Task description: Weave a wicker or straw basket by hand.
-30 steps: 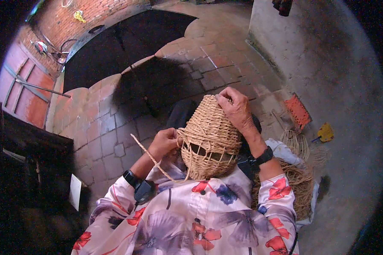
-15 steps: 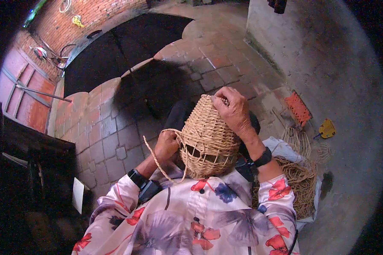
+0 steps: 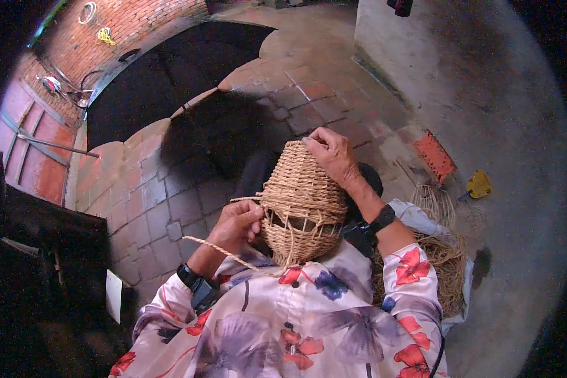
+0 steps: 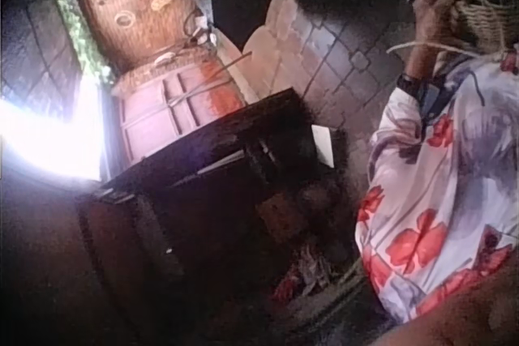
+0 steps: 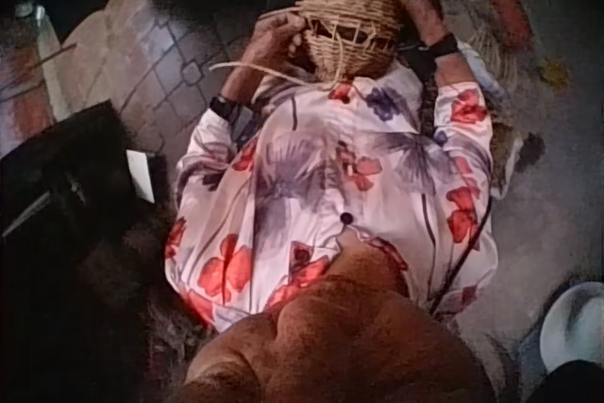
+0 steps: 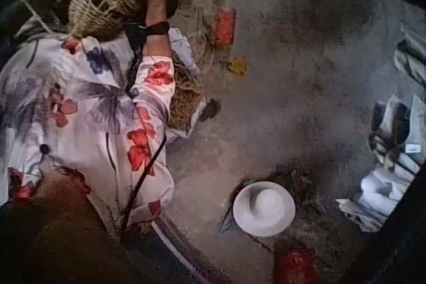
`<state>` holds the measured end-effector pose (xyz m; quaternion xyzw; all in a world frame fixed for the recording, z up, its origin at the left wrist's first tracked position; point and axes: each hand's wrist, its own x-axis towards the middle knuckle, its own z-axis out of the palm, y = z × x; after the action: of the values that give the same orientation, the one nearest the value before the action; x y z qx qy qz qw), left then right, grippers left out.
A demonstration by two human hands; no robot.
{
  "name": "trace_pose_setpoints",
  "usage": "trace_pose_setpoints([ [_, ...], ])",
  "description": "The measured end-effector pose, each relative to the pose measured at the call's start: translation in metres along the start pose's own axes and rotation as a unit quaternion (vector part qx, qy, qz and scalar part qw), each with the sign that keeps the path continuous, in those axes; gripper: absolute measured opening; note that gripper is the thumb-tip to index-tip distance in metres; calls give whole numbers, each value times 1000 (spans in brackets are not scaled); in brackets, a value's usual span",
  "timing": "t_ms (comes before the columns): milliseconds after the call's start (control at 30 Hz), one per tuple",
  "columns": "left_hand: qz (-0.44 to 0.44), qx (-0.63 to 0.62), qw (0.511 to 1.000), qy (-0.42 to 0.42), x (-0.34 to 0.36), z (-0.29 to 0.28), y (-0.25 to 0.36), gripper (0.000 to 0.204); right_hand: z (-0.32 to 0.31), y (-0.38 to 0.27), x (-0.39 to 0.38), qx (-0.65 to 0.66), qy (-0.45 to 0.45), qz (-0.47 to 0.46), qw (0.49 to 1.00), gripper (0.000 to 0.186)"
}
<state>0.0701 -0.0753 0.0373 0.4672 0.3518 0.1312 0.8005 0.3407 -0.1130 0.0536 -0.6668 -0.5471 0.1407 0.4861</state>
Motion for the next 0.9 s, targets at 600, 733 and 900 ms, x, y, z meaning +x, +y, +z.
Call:
trace_pose_setpoints([
  [600, 453, 543, 699, 104, -8, -9, -4, 16, 14, -16, 5, -75, -53, 3, 996, 31],
  [733, 462, 576, 669, 87, -16, 3, 6, 15, 14, -21, 7, -47, -44, 3, 998, 29],
  [900, 319, 609, 681, 254, -12, -31, 6, 14, 18, -13, 7, -58, -38, -16, 997, 25],
])
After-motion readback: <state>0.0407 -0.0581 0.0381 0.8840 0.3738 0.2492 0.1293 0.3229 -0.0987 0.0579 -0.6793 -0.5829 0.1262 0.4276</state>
